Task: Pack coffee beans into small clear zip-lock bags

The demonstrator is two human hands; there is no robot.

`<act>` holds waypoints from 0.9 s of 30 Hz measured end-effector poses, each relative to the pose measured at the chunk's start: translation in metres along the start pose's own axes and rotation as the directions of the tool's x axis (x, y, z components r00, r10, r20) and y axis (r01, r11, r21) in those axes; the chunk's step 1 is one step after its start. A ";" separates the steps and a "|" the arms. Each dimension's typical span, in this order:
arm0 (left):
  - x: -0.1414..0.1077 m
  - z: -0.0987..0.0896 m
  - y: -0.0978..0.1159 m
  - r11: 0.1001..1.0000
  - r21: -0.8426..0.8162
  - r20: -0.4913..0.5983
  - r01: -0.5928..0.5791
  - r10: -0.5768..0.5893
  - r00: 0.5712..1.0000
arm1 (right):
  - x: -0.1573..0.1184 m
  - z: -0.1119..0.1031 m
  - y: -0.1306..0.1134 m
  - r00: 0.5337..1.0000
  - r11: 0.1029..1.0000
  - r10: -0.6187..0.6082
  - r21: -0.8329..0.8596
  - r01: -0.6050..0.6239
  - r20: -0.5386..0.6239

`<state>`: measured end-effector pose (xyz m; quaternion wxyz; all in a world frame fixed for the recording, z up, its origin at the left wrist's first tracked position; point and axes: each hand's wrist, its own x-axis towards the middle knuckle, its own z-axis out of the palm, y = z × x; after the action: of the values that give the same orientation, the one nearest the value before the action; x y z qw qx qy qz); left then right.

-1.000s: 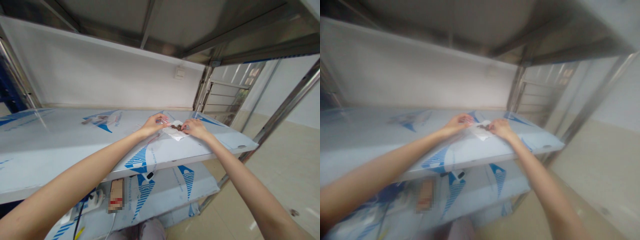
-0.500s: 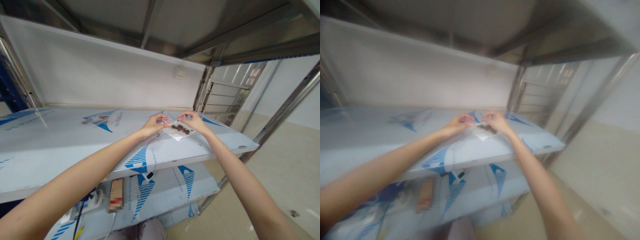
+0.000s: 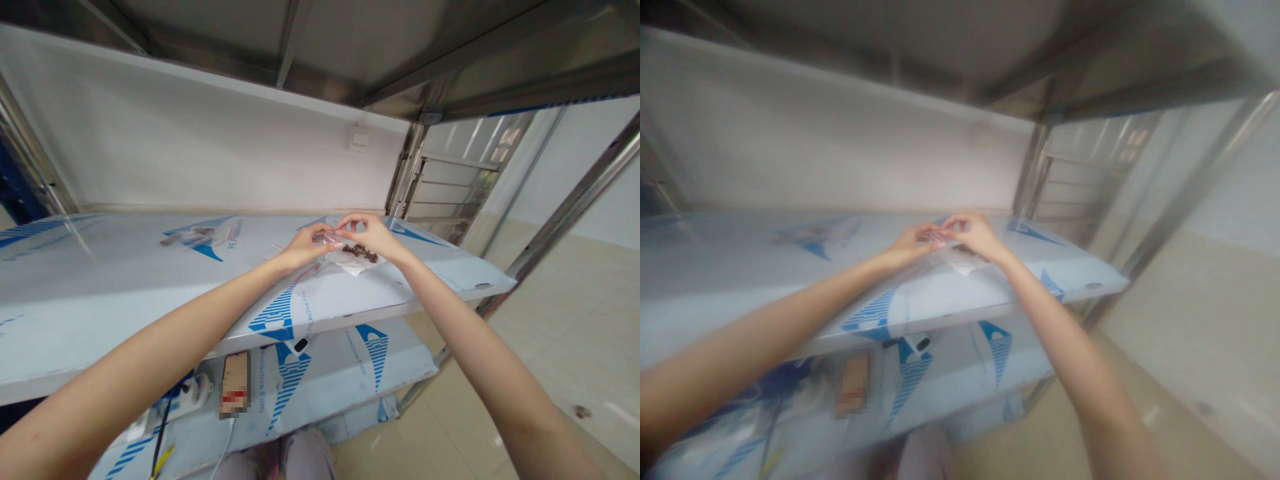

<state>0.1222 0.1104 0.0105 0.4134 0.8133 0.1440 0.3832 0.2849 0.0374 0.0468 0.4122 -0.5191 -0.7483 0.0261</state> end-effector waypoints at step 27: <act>0.002 -0.001 -0.001 1.000 0.003 -0.023 0.008 -0.008 1.000 | -0.032 -0.013 0.058 0.961 0.681 0.089 -0.720 0.134 0.263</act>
<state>0.1224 0.1124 0.0112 0.4119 0.8089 0.1525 0.3907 0.3406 0.0338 0.0091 0.0618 -0.6220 -0.7524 -0.2077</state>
